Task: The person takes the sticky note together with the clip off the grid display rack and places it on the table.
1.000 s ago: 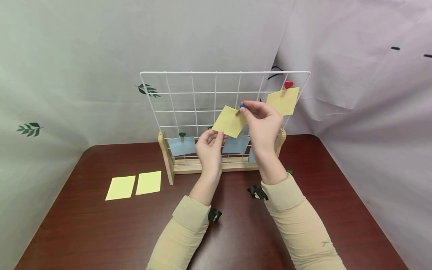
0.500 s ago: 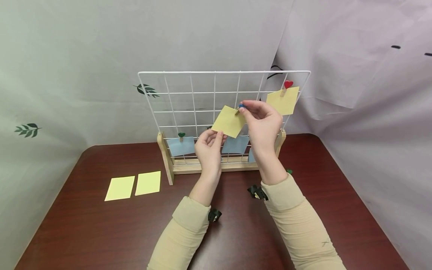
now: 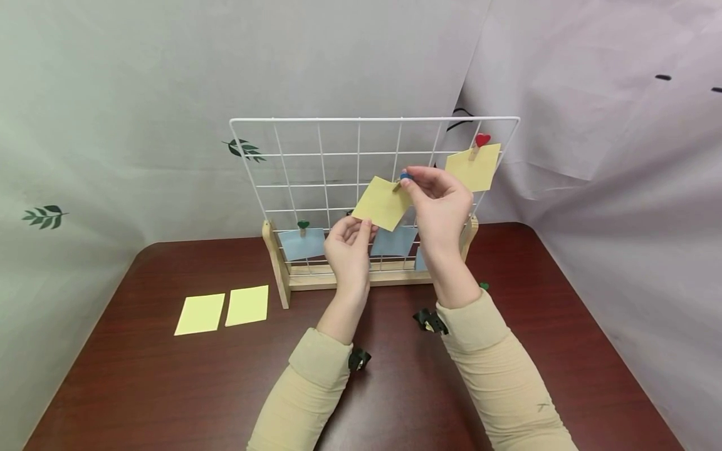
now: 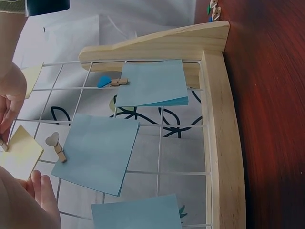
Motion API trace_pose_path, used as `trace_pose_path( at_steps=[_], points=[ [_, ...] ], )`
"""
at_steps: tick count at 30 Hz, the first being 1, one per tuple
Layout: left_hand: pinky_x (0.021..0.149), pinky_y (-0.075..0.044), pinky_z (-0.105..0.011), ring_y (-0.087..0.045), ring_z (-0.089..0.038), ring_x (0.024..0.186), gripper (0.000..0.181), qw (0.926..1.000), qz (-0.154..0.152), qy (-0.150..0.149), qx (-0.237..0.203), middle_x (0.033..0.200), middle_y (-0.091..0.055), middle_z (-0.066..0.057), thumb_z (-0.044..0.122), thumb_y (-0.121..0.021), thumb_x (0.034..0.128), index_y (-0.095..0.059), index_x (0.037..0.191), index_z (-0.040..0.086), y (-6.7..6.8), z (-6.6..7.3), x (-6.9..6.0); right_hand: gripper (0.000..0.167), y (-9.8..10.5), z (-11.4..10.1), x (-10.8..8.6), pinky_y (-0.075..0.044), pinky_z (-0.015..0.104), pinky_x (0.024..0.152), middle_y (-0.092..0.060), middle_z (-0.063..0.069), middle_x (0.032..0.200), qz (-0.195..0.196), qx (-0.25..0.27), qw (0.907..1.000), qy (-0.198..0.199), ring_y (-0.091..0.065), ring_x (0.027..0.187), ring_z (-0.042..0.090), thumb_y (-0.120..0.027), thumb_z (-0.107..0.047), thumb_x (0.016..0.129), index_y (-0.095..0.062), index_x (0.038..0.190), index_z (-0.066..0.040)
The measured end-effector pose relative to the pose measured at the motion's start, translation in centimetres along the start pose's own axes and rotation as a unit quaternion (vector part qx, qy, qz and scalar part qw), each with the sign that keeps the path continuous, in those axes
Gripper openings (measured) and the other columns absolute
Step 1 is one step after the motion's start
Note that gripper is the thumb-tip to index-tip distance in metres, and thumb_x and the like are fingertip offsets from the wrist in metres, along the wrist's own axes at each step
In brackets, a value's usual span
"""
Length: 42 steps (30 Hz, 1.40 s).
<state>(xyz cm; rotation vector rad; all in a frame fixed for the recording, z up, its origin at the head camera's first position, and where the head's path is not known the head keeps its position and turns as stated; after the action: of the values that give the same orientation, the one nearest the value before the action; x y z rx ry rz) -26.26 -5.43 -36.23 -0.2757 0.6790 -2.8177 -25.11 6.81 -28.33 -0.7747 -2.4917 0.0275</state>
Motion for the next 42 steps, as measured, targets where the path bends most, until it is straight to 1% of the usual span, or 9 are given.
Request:
trace_pose_path(
  at_steps=[6, 12, 19, 24, 30, 32, 36, 38, 42],
  points=[
    [0.074, -0.067, -0.023, -0.072, -0.007, 0.069, 0.006, 1.0, 0.007, 0.003, -0.003, 0.081, -0.07, -0.003, -0.012, -0.07, 0.0949, -0.068, 0.1, -0.015, 0.01, -0.14, 0.04, 0.016, 0.02, 0.05, -0.05, -0.066, 0.025, 0.087, -0.08, -0.005, 0.09, 0.0, -0.001, 1.0, 0.008, -0.077, 0.087, 0.009, -0.083, 0.007, 0.087, -0.081, 0.103, 0.005],
    [0.074, -0.067, -0.022, -0.072, -0.008, 0.069, 0.005, 0.9999, 0.011, 0.005, -0.009, 0.081, -0.07, -0.003, -0.013, -0.07, 0.0943, -0.07, 0.096, -0.009, 0.04, -0.31, 0.11, 0.015, 0.07, 0.22, -0.06, -0.066, 0.026, 0.088, -0.079, -0.01, 0.089, -0.005, 0.002, 0.9997, 0.023, -0.077, 0.087, 0.008, -0.082, 0.007, 0.088, -0.081, 0.102, 0.007],
    [0.076, -0.067, -0.023, -0.073, -0.007, 0.071, 0.007, 1.0, 0.003, -0.006, 0.005, 0.083, -0.07, -0.004, -0.011, -0.07, 0.0952, -0.068, 0.101, -0.015, 0.11, -0.22, 0.08, 0.014, 0.03, 0.36, -0.07, -0.065, 0.025, 0.088, -0.078, -0.014, 0.086, -0.003, 0.018, 0.9997, 0.018, -0.077, 0.087, 0.008, -0.082, 0.009, 0.087, -0.079, 0.102, 0.01],
    [0.075, -0.067, -0.023, -0.072, -0.007, 0.071, 0.006, 0.9999, 0.006, -0.01, 0.005, 0.083, -0.07, -0.004, -0.011, -0.07, 0.0952, -0.068, 0.1, -0.014, 0.12, -0.32, 0.05, 0.015, -0.03, 0.46, -0.11, -0.065, 0.025, 0.088, -0.078, -0.015, 0.086, 0.0, 0.02, 0.9996, 0.018, -0.076, 0.086, 0.007, -0.081, 0.01, 0.087, -0.079, 0.101, 0.01],
    [0.075, -0.067, -0.023, -0.073, -0.006, 0.07, 0.005, 0.9998, 0.007, -0.016, 0.006, 0.083, -0.071, -0.005, -0.011, -0.07, 0.0949, -0.068, 0.099, -0.014, 0.08, -0.47, 0.05, 0.014, -0.01, 0.51, -0.07, -0.065, 0.024, 0.087, -0.078, -0.016, 0.085, -0.005, 0.015, 0.9993, 0.033, -0.076, 0.085, 0.006, -0.081, 0.011, 0.087, -0.079, 0.1, 0.011],
    [0.075, -0.067, -0.023, -0.073, -0.006, 0.07, 0.005, 0.9998, 0.005, -0.017, 0.007, 0.083, -0.071, -0.005, -0.011, -0.07, 0.0948, -0.068, 0.1, -0.014, 0.09, -0.51, 0.06, 0.013, 0.05, 0.49, 0.01, -0.065, 0.024, 0.086, -0.08, -0.011, 0.086, -0.011, 0.012, 0.9991, 0.039, -0.076, 0.085, 0.007, -0.081, 0.011, 0.087, -0.08, 0.1, 0.01],
    [0.075, -0.067, -0.022, -0.073, -0.006, 0.07, 0.004, 0.9998, 0.004, -0.02, 0.004, 0.082, -0.071, -0.004, -0.012, -0.07, 0.0947, -0.069, 0.098, -0.012, 0.12, -0.56, 0.08, 0.013, 0.18, 0.26, 0.23, -0.065, 0.024, 0.084, -0.083, 0.011, 0.093, -0.028, -0.017, 0.9976, 0.06, -0.075, 0.084, 0.006, -0.081, 0.011, 0.087, -0.082, 0.097, 0.003],
    [0.074, -0.067, -0.022, -0.072, -0.006, 0.07, 0.004, 0.9998, 0.005, -0.02, 0.002, 0.082, -0.071, -0.004, -0.012, -0.07, 0.0945, -0.069, 0.098, -0.012, 0.13, -0.58, 0.08, 0.014, 0.2, 0.15, 0.35, -0.065, 0.023, 0.084, -0.082, 0.019, 0.096, -0.036, -0.029, 0.9964, 0.071, -0.075, 0.083, 0.006, -0.081, 0.011, 0.087, -0.083, 0.096, 0.001],
    [0.074, -0.066, -0.021, -0.072, -0.006, 0.07, 0.004, 0.9998, 0.008, -0.019, -0.003, 0.082, -0.071, -0.003, -0.012, -0.07, 0.0945, -0.069, 0.098, -0.012, 0.08, -0.6, 0.03, 0.014, 0.15, 0.14, 0.54, -0.065, 0.023, 0.082, -0.081, 0.021, 0.095, -0.04, -0.026, 0.996, 0.075, -0.075, 0.081, 0.005, -0.081, 0.012, 0.086, -0.083, 0.095, 0.002]
  ],
)
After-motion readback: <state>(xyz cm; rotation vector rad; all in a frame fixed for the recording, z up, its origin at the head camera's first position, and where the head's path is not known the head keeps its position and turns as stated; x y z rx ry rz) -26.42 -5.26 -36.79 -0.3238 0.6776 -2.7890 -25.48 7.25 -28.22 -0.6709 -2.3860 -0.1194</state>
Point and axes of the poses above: each hand's wrist, its own x-axis towards the middle knuckle, its own y-axis out of the back of the hand, z = x × y, the point moved 2 cm from there along x, towards the middle knuckle
